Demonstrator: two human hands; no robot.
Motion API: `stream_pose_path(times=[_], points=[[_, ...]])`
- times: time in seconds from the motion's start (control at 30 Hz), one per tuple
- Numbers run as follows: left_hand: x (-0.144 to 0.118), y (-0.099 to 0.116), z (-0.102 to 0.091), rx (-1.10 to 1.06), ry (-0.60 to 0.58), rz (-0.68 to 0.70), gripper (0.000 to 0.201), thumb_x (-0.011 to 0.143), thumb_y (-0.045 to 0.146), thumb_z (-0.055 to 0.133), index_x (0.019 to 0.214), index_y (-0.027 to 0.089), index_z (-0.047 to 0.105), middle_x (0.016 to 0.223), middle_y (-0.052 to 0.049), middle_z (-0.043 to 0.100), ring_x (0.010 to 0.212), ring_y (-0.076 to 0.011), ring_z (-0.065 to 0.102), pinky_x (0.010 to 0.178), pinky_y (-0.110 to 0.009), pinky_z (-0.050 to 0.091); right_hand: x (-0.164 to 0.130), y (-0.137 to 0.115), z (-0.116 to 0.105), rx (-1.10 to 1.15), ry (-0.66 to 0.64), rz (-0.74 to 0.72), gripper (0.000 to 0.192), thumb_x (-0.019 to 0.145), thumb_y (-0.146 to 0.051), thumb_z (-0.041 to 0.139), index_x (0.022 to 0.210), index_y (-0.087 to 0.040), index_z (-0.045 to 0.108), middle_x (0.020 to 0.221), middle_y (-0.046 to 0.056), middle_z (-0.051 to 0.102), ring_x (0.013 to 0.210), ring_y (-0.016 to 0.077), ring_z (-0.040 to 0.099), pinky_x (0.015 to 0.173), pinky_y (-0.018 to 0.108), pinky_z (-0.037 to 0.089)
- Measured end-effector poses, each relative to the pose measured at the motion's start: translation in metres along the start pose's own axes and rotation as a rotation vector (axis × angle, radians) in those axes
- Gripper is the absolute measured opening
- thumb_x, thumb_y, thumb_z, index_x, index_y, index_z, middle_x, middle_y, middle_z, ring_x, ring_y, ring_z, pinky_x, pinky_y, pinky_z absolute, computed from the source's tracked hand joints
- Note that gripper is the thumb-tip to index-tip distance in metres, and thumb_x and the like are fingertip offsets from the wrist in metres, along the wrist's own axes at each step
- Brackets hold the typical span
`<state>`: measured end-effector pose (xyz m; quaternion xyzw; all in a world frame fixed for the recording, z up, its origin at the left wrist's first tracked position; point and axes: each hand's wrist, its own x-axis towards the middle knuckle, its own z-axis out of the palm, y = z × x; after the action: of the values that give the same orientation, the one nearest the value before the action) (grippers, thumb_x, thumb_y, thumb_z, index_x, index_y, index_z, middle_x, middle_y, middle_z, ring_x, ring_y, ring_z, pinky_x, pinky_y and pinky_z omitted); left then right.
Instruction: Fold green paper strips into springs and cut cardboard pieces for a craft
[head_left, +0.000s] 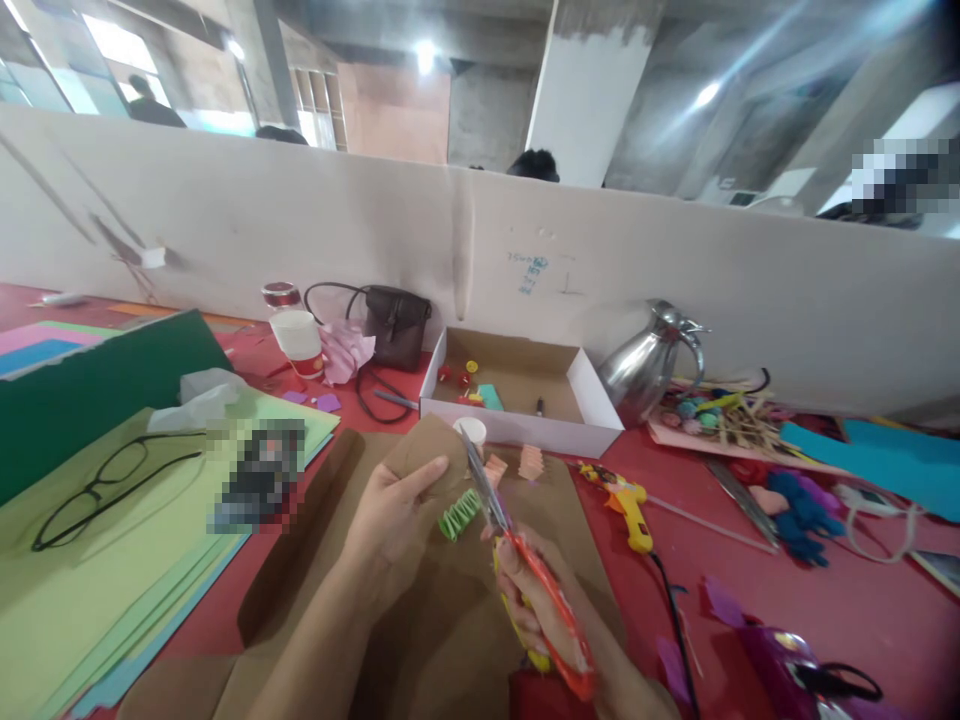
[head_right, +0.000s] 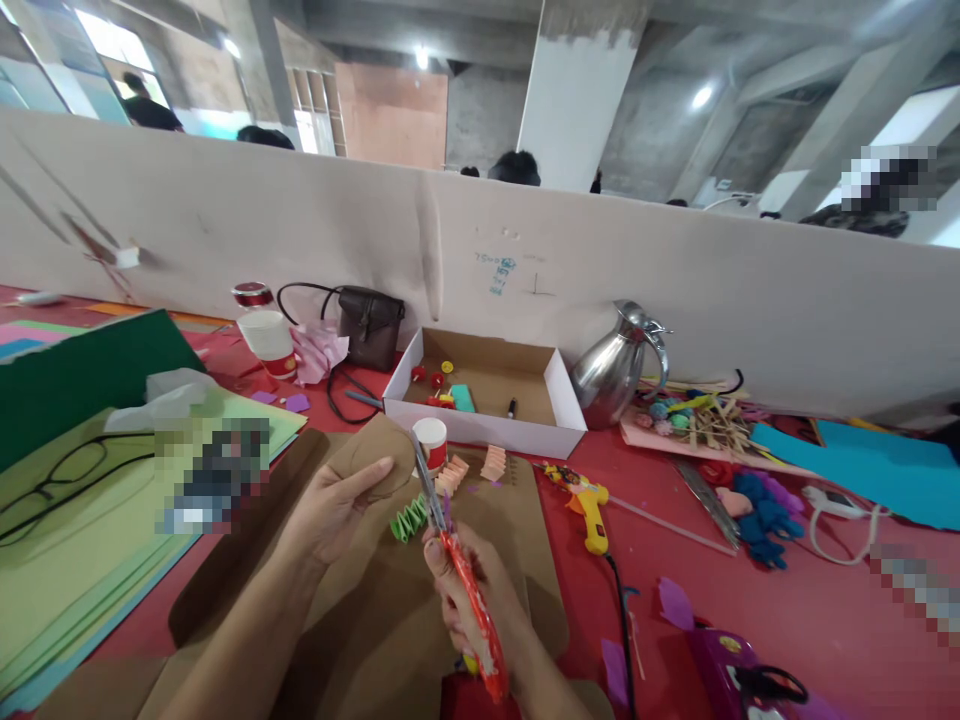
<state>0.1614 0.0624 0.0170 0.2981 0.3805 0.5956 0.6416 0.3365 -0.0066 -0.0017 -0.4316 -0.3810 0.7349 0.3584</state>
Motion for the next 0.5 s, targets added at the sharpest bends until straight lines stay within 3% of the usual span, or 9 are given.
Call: stream_pose_path(times=[0.13, 0.23, 0.33, 0.5], points=[[-0.003, -0.004, 0.001, 0.047, -0.046, -0.049, 0.026, 0.064, 0.020, 0.081, 0.088, 0.010, 0.075, 0.088, -0.011, 0.076, 0.077, -0.0186, 0.071, 0.073, -0.025, 0.055, -0.001, 0.004, -0.005, 0.056, -0.008, -0.054, 0.047, 0.080, -0.059, 0.063, 0.102, -0.019, 0.056, 0.066, -0.005, 0.053, 0.040, 0.0050, 0.044, 0.036, 0.016, 0.036], [-0.006, -0.006, 0.005, 0.035, -0.094, -0.064, 0.025, 0.065, 0.018, 0.081, 0.088, 0.012, 0.075, 0.090, -0.010, 0.076, 0.076, -0.0170, 0.070, 0.073, -0.023, 0.054, -0.003, 0.004, -0.012, 0.070, 0.005, -0.052, 0.034, 0.092, -0.041, 0.057, 0.115, -0.016, 0.057, 0.100, 0.005, 0.063, 0.077, 0.0144, 0.063, 0.065, 0.030, 0.055], [-0.007, -0.006, 0.006, 0.046, -0.101, -0.081, 0.025, 0.065, 0.017, 0.081, 0.090, 0.014, 0.076, 0.090, -0.009, 0.076, 0.076, -0.0161, 0.070, 0.073, -0.023, 0.053, -0.004, 0.003, -0.019, 0.071, 0.013, -0.031, 0.034, 0.093, -0.033, 0.057, 0.122, -0.016, 0.055, 0.121, 0.009, 0.058, 0.102, 0.0216, 0.061, 0.085, 0.042, 0.053], [-0.005, -0.002, 0.002, 0.088, -0.083, -0.099, 0.028, 0.064, 0.016, 0.081, 0.091, 0.014, 0.075, 0.090, -0.008, 0.076, 0.076, -0.0155, 0.070, 0.069, -0.021, 0.053, -0.002, 0.005, -0.025, 0.057, 0.007, 0.006, 0.035, 0.092, -0.034, 0.058, 0.122, -0.016, 0.055, 0.121, 0.009, 0.058, 0.102, 0.0220, 0.061, 0.085, 0.043, 0.053]])
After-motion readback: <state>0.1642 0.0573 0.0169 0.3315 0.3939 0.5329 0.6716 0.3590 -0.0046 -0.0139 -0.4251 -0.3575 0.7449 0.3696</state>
